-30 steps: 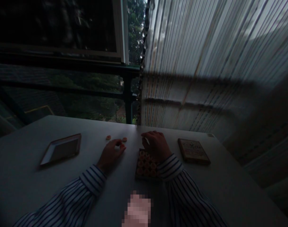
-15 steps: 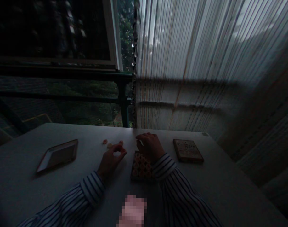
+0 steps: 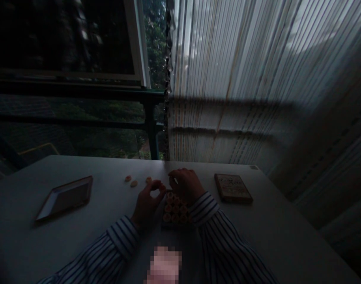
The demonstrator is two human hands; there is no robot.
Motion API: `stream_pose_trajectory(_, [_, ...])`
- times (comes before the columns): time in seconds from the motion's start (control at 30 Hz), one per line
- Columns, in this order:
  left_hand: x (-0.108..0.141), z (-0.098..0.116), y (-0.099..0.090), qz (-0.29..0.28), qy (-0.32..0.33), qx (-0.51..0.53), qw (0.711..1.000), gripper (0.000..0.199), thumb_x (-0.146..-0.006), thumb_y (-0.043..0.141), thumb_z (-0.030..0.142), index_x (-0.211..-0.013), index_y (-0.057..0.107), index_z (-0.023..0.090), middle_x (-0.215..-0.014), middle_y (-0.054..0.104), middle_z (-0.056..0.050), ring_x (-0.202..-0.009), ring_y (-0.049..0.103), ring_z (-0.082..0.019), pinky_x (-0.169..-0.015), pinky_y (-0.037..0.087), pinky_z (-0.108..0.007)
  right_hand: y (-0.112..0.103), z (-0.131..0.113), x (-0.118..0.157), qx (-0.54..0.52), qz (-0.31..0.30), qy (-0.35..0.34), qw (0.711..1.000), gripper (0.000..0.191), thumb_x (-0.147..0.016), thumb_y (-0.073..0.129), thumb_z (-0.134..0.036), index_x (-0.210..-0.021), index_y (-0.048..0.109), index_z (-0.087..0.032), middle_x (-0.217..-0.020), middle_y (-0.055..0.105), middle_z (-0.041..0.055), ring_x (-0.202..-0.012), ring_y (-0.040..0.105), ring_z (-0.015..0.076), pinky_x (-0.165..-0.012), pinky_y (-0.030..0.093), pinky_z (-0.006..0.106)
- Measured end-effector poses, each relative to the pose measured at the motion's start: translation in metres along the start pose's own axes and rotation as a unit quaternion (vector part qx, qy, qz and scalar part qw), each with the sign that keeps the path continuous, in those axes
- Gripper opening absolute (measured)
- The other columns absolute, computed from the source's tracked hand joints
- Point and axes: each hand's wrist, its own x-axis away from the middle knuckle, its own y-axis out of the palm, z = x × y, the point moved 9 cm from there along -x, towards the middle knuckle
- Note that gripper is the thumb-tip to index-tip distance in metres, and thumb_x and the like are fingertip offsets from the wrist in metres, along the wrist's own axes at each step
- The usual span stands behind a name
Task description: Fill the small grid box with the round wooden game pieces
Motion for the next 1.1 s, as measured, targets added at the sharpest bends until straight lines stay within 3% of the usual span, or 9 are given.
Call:
stream_pose_trajectory(0.5, [0.004, 0.015, 0.0, 0.0, 0.053, -0.01, 0.999, 0.025, -0.075, 0.054, 0.03, -0.097, 0.051, 0.017, -0.089, 0.06, -0.005, -0.083, 0.058, -0.017, -0.074, 0.047, -0.031, 0.024, 0.003, 0.004, -0.115, -0.117, 0.048, 0.985, 0.026, -0.079, 0.047, -0.038, -0.082, 0.065, -0.018, -0.074, 0.066, 0.0046, -0.067, 0.059, 0.013, -0.058, 0.038, 0.021])
stream_pose_trajectory(0.87, [0.004, 0.019, 0.001, -0.027, 0.043, 0.032, 0.998, 0.021, -0.074, 0.056, 0.026, -0.093, 0.054, 0.017, -0.087, 0.061, -0.004, -0.083, 0.057, -0.015, -0.075, 0.045, -0.028, 0.032, 0.005, 0.004, -0.169, -0.124, 0.044, 0.977, 0.029, -0.079, 0.048, -0.042, -0.081, 0.065, -0.018, -0.074, 0.066, 0.0037, -0.068, 0.058, 0.0125, -0.06, 0.039, 0.021])
stream_pose_trajectory(1.1, [0.001, 0.002, 0.007, -0.047, -0.03, 0.114, 0.992, 0.025, -0.072, 0.058, 0.028, -0.094, 0.057, 0.017, -0.086, 0.065, -0.004, -0.08, 0.06, -0.016, -0.073, 0.047, -0.028, 0.03, 0.011, 0.004, -0.169, -0.102, 0.054, 0.979, 0.022, -0.078, 0.05, -0.034, -0.083, 0.064, -0.018, -0.077, 0.066, 0.0035, -0.07, 0.059, 0.0124, -0.062, 0.04, 0.022])
